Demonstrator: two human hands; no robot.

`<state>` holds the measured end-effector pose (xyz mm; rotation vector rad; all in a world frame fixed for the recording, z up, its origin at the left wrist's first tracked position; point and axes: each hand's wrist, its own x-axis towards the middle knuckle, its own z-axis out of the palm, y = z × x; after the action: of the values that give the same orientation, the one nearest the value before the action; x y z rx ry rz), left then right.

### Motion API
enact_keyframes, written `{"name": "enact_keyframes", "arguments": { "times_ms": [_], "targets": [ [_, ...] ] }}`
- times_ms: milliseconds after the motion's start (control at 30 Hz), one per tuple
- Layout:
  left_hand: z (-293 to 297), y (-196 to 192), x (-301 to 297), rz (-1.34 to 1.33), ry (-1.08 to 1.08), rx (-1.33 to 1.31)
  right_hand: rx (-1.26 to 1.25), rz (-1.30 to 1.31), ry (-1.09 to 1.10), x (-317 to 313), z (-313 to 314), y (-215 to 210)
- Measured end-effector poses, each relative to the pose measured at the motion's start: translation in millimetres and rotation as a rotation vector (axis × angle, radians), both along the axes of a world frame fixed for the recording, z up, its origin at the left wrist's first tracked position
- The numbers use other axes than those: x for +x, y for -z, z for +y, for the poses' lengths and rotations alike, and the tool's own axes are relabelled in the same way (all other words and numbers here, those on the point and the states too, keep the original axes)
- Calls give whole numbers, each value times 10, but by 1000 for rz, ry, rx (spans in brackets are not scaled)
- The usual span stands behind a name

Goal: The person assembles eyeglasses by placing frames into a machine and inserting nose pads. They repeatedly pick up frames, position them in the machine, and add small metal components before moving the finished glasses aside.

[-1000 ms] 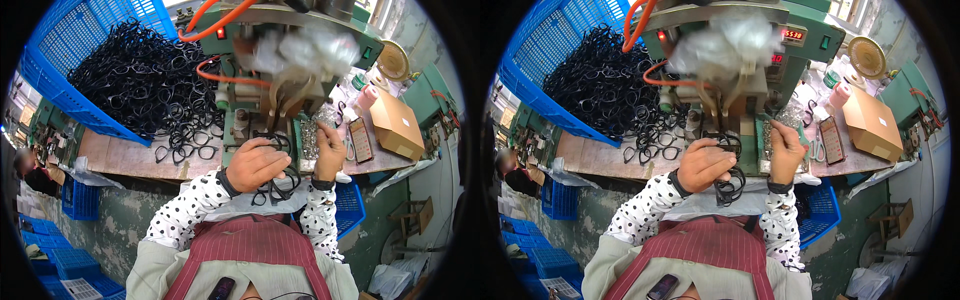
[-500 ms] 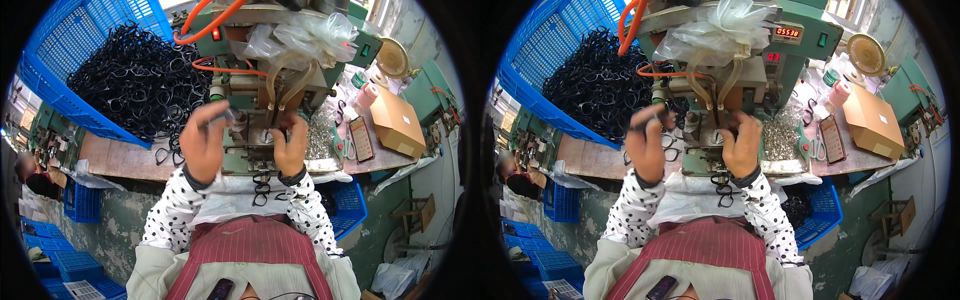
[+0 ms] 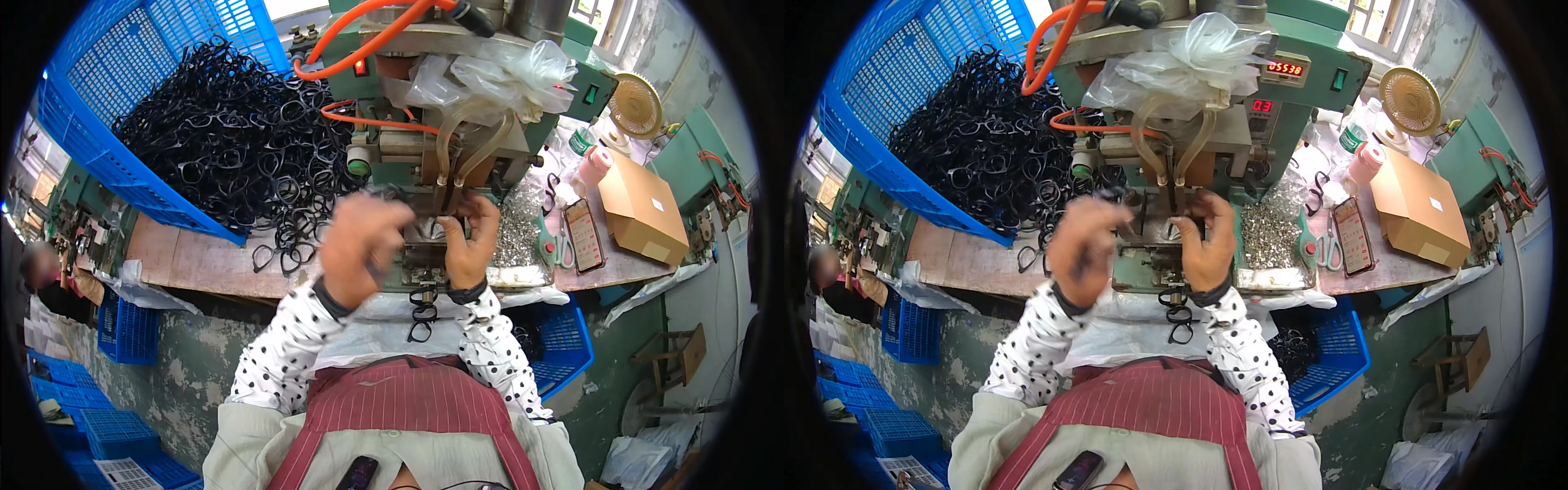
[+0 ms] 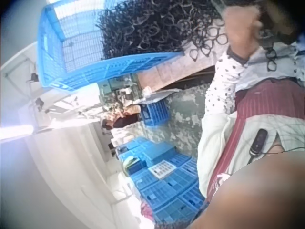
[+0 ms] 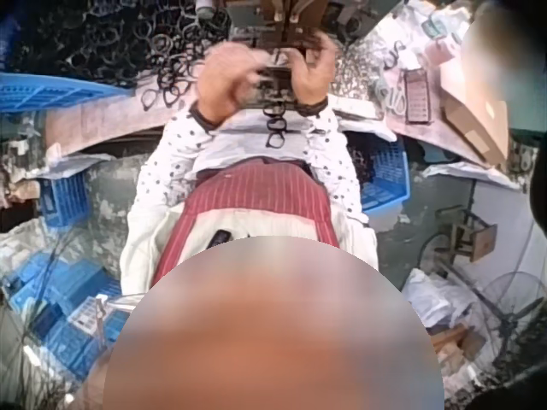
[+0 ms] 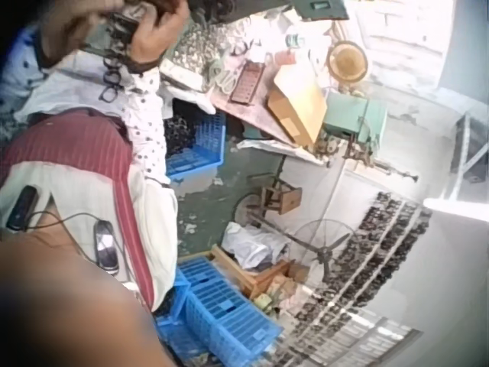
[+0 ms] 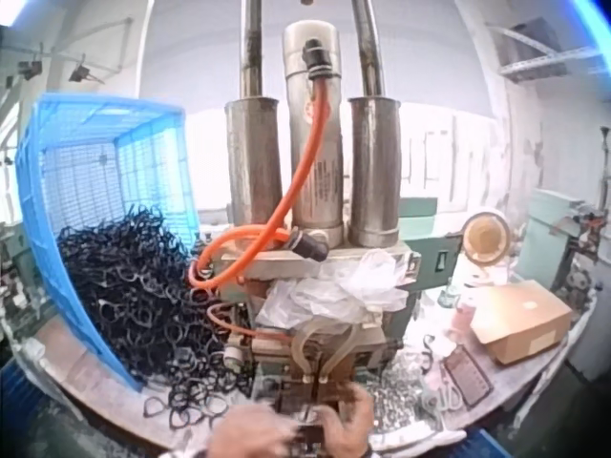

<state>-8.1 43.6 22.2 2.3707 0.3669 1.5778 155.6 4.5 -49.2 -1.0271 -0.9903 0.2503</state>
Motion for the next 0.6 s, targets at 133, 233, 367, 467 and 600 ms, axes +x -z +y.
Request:
{"name": "enact_keyframes", "arguments": {
  "times_ms": [133, 233, 367, 467, 600],
  "targets": [
    [-240, 263, 182, 260, 292, 218, -107, -273, 349, 534, -64, 40],
    [-177, 472, 276, 280, 344, 188, -336, -554, 857, 1102, -200, 224],
    [-127, 514, 284, 314, 357, 190, -703, -467, 555, 1510, -452, 575],
    [-105, 500, 277, 311, 355, 201, -747, -884, 652, 1371, -582, 544],
    [-105, 535, 284, 311, 385, 181, -730, -746, 603, 1324, -502, 707]
  ]
}}
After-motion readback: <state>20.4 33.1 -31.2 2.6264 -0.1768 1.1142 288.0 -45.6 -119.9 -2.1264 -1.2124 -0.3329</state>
